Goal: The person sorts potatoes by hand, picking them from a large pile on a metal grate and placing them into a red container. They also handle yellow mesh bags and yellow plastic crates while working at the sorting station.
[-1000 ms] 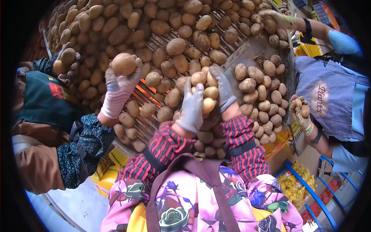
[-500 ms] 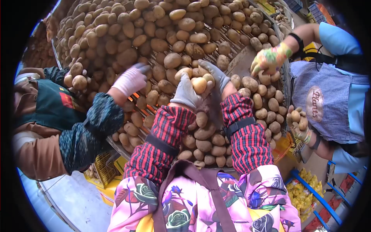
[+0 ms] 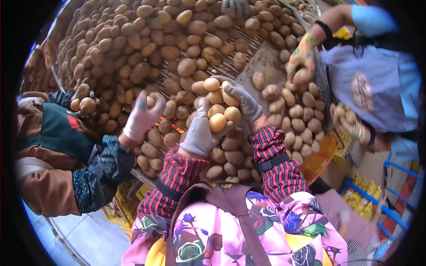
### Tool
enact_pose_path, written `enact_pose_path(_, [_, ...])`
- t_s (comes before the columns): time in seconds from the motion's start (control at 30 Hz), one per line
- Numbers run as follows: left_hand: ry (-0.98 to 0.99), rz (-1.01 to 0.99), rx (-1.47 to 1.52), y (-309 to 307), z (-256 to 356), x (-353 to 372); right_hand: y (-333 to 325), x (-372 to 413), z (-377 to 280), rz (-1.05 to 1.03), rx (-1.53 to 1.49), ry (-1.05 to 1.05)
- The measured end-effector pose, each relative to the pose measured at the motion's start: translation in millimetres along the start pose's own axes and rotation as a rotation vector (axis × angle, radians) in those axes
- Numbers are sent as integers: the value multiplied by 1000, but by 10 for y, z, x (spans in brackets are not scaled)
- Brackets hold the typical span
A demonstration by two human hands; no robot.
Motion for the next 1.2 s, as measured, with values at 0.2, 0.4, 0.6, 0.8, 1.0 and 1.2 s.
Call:
enact_pose_path(0.2, [-425,-114,650,342,-210,466,-197,764,171,11,348,-247])
enact_pose_path(0.4, [-644,-297,522,615,-734,1051,-284,1894,774,432,351,-413])
enact_pose_path(0.6, [-1040,-502,330,1006,-1202,1273,-668,2790,1538,921,148,-498])
enact_pose_path(0.8, [-1312,-778,237,1209,-2585,1737,-1119,3584,2655,1214,-354,-725])
enact_pose_path(1.0, [-951,-1226,76,1203,-2714,1714,-1793,4025,3501,1567,-306,-547])
enact_pose_path(1.2, [-523,-599,71,433,-1430,793,-2360,3700,2649,1837,-87,-378])
Point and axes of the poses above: each hand's wrist, its own x-axis away from the middle knuckle, its own y-axis out of the palm, z = x × y, the point moved 3 cm from there along -x, towards the middle knuckle, and after that the axes turned 12 degrees about x, right-handed, at the moved point
